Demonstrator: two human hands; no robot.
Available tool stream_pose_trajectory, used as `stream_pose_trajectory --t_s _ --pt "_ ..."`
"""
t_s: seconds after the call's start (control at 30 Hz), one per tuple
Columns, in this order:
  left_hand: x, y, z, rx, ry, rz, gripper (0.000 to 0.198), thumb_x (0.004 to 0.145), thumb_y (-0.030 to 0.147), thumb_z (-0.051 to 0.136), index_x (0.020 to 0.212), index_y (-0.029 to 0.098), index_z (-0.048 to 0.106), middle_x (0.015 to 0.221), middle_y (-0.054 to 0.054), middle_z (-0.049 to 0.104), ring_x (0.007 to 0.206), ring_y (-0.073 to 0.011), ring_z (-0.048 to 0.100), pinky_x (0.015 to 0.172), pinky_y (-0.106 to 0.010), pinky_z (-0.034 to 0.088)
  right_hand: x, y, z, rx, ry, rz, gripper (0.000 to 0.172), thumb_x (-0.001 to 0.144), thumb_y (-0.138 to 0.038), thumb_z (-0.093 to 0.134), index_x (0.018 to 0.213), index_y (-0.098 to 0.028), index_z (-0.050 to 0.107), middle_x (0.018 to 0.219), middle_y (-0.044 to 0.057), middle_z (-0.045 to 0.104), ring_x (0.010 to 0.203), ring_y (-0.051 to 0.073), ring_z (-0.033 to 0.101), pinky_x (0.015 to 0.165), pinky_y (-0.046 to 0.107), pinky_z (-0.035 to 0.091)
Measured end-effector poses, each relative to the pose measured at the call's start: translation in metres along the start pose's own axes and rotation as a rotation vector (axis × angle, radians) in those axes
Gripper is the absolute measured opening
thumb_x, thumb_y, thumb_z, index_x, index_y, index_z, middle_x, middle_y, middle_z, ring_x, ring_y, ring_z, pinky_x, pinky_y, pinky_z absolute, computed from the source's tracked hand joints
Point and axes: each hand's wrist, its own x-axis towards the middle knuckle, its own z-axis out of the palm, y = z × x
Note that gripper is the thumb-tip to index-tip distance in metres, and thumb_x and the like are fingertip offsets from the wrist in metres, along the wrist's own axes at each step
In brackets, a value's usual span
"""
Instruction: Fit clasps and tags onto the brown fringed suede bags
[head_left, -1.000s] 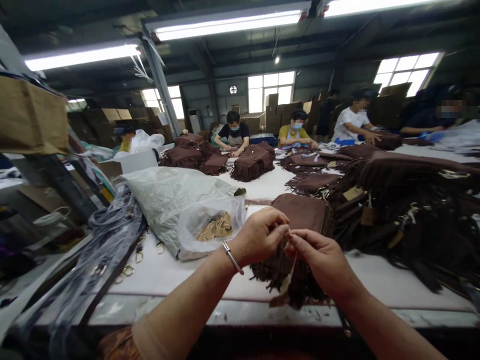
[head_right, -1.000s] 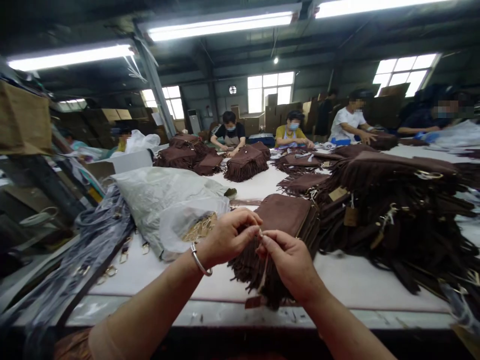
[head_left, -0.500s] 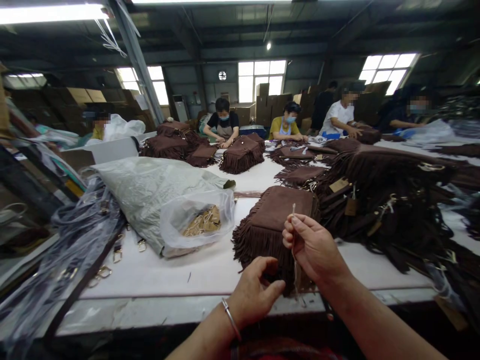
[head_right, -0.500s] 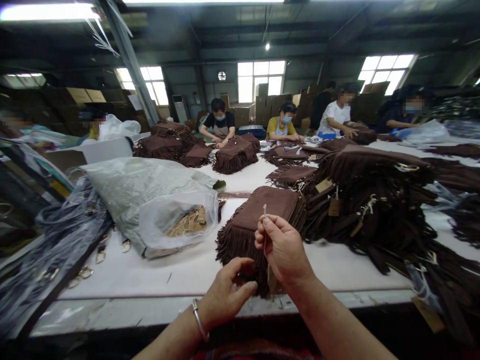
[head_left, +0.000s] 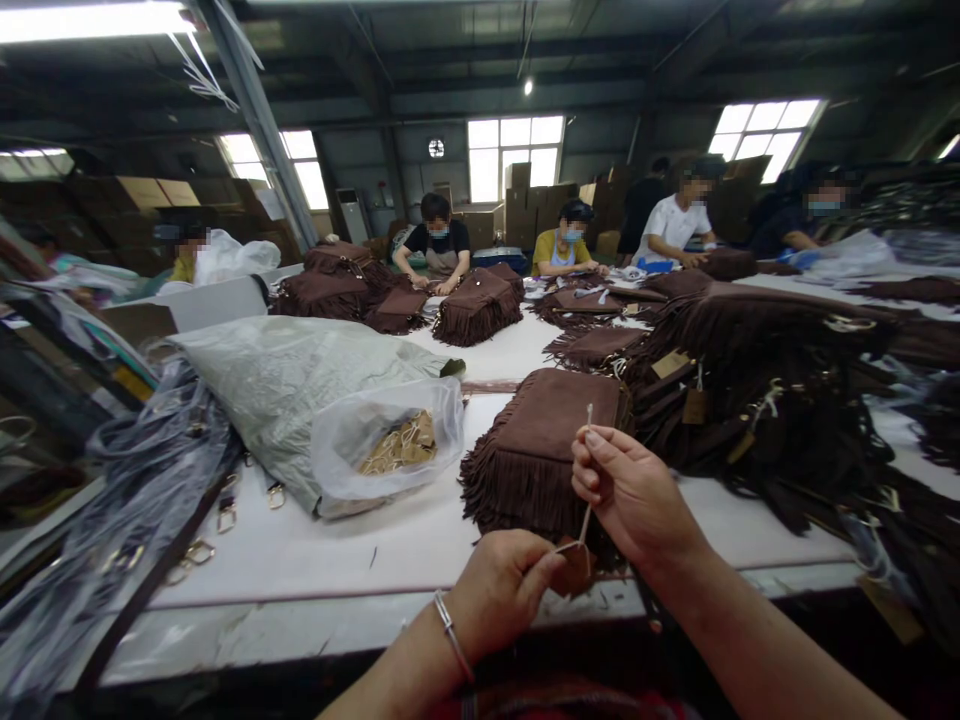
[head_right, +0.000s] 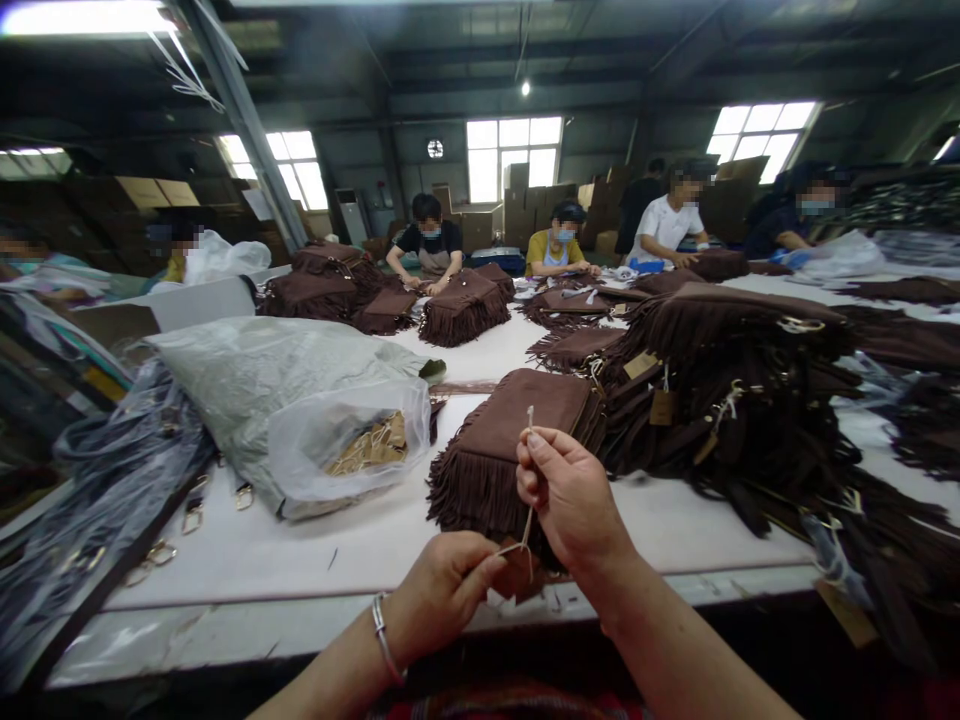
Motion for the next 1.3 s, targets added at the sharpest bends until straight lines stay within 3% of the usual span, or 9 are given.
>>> stream_pose_trajectory --t_s 0.1,0.2,0.33,0.53,0.63,0.83,0.97,1.07,1.3 --pt "-0.003 -0.003 -0.005 -0.071 -0.090 -0.040 0.048 0.101 0.041 0.040 0.079 0.015 0.073 0.073 -0.005 0.071 0.062 -0.0113 0.059 0.061 -0.020 0.042 -0.002 0.002 -0.004 -0.017 0.022 0.023 0.025 0.072 -0.034 0.082 0.081 -0.017 0.067 0.069 -0.003 0.055 0.045 0.001 0.034 0.038 0.014 0.020" --pt "-0.005 -0.010 -0.006 -0.158 -0.064 -0.181 0.056 0.099 0.052 0.039 0.071 0.013 0.069 0.063 -0.004 0.065 0.054 -0.0105 0.054 0.052 -0.019 0.038 -0.005 -0.003 -0.005 -0.041 0.028 0.018 0.025 0.072 -0.035 0.082 0.082 -0.017 0.067 0.069 -0.003 0.055 0.044 0.001 0.032 0.038 0.015 0.018" --pt "-0.006 -0.016 -0.010 -0.226 -0.034 -0.275 0.052 0.097 0.053 0.042 0.081 0.013 0.070 0.060 -0.002 0.062 0.053 -0.0117 0.054 0.053 -0.021 0.040 -0.010 -0.012 -0.009 -0.075 0.014 0.016 0.025 0.073 -0.035 0.081 0.082 -0.017 0.066 0.068 -0.004 0.054 0.044 0.000 0.030 0.039 0.015 0.017" --pt "0.002 0.002 -0.021 0.065 0.094 0.032 0.040 0.097 0.037 0.049 0.069 0.016 0.067 0.070 -0.004 0.062 0.070 -0.0143 0.055 0.068 -0.026 0.041 -0.018 -0.005 -0.007 -0.135 -0.095 0.054 0.025 0.074 -0.037 0.080 0.082 -0.017 0.067 0.066 -0.004 0.054 0.044 0.001 0.032 0.039 0.016 0.019" --pt "0.009 0.012 -0.023 0.060 0.152 0.132 0.037 0.094 0.034 0.053 0.064 0.016 0.062 0.075 -0.006 0.060 0.077 -0.0162 0.055 0.073 -0.028 0.043 -0.019 -0.001 -0.003 -0.152 -0.161 0.062 0.023 0.077 -0.038 0.078 0.080 -0.017 0.067 0.067 -0.003 0.055 0.046 0.002 0.036 0.040 0.017 0.021" --pt "0.022 0.013 -0.015 -0.163 0.137 0.038 0.032 0.096 0.034 0.050 0.079 0.015 0.069 0.083 -0.007 0.066 0.076 -0.0150 0.059 0.072 -0.026 0.046 -0.025 -0.007 0.005 -0.137 -0.225 0.095 0.023 0.077 -0.038 0.078 0.078 -0.018 0.067 0.066 -0.002 0.056 0.047 0.004 0.039 0.042 0.018 0.027" --pt "0.024 0.006 -0.015 -0.190 0.216 -0.013 0.035 0.096 0.035 0.050 0.073 0.015 0.068 0.088 -0.007 0.068 0.080 -0.0155 0.061 0.075 -0.026 0.048 -0.031 -0.019 0.004 -0.101 -0.225 0.106 0.022 0.075 -0.038 0.078 0.077 -0.019 0.068 0.063 -0.002 0.054 0.048 0.005 0.040 0.043 0.018 0.028" --pt "0.020 0.002 -0.042 -0.049 0.351 -0.040 0.038 0.094 0.037 0.053 0.067 0.015 0.068 0.082 -0.006 0.065 0.077 -0.0152 0.059 0.072 -0.025 0.047 -0.035 -0.028 -0.013 -0.137 -0.118 0.070 0.021 0.072 -0.036 0.081 0.079 -0.020 0.070 0.066 0.000 0.056 0.052 0.007 0.043 0.043 0.018 0.034" --pt "0.016 -0.006 -0.165 0.171 0.829 -0.161 0.039 0.091 0.048 0.055 0.082 0.015 0.073 0.062 0.001 0.060 0.059 -0.0127 0.053 0.057 -0.022 0.040 -0.034 -0.014 -0.071 -0.235 0.183 0.075 0.028 0.059 -0.038 0.086 0.083 -0.029 0.073 0.081 0.009 0.067 0.059 0.016 0.058 0.045 0.026 0.050"
